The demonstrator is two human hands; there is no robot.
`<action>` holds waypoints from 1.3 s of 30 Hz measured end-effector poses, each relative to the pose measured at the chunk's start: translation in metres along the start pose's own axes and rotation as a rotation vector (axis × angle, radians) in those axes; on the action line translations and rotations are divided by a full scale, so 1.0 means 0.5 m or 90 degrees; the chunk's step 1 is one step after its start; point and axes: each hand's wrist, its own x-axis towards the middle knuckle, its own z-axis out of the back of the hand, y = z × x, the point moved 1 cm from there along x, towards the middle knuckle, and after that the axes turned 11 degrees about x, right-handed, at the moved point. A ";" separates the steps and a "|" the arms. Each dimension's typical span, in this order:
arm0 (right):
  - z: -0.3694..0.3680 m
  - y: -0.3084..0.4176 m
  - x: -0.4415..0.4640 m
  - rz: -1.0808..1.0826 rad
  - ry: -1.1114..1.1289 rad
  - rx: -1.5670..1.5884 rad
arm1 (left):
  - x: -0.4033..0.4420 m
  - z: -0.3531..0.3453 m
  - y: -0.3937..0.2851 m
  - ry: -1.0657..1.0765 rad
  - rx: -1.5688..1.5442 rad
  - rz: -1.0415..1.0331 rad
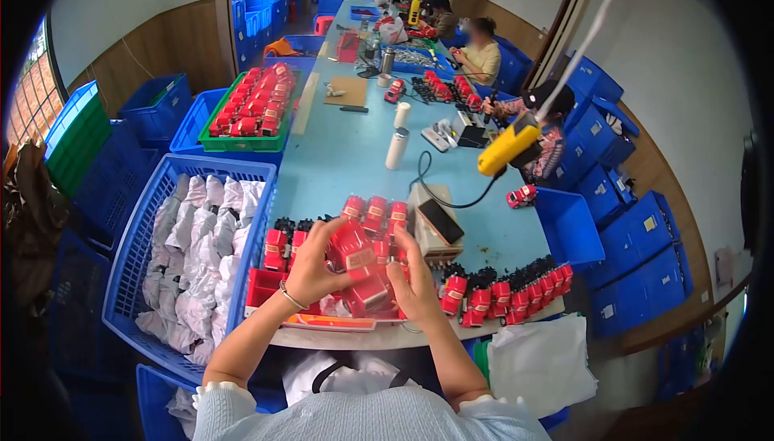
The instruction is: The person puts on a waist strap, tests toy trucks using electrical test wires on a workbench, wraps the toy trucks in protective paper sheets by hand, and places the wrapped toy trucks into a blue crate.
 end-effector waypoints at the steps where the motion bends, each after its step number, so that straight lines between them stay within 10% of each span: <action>1: 0.026 -0.013 -0.024 -0.024 -0.017 0.089 | -0.001 -0.027 -0.009 -0.072 -0.058 -0.005; 5: 0.084 -0.016 -0.113 -0.076 -0.080 0.348 | 0.004 -0.116 -0.079 -0.118 -0.158 -0.037; 21: 0.214 0.102 -0.268 0.042 -0.338 0.249 | -0.010 -0.236 -0.348 0.085 -0.375 0.009; 25: 0.224 0.113 -0.284 0.019 -0.421 0.492 | -0.086 -0.288 -0.404 -0.107 -0.564 -0.017; 28: 0.203 0.106 -0.301 -0.023 -0.406 0.649 | -0.120 -0.323 -0.409 -0.324 -0.276 -0.106; 34: 0.155 0.162 -0.277 -0.066 -0.340 1.023 | -0.118 -0.312 -0.405 -0.338 -0.279 -0.143; 39: 0.159 0.138 -0.272 0.019 -0.416 0.555 | -0.116 -0.236 -0.351 -0.164 -0.467 -0.089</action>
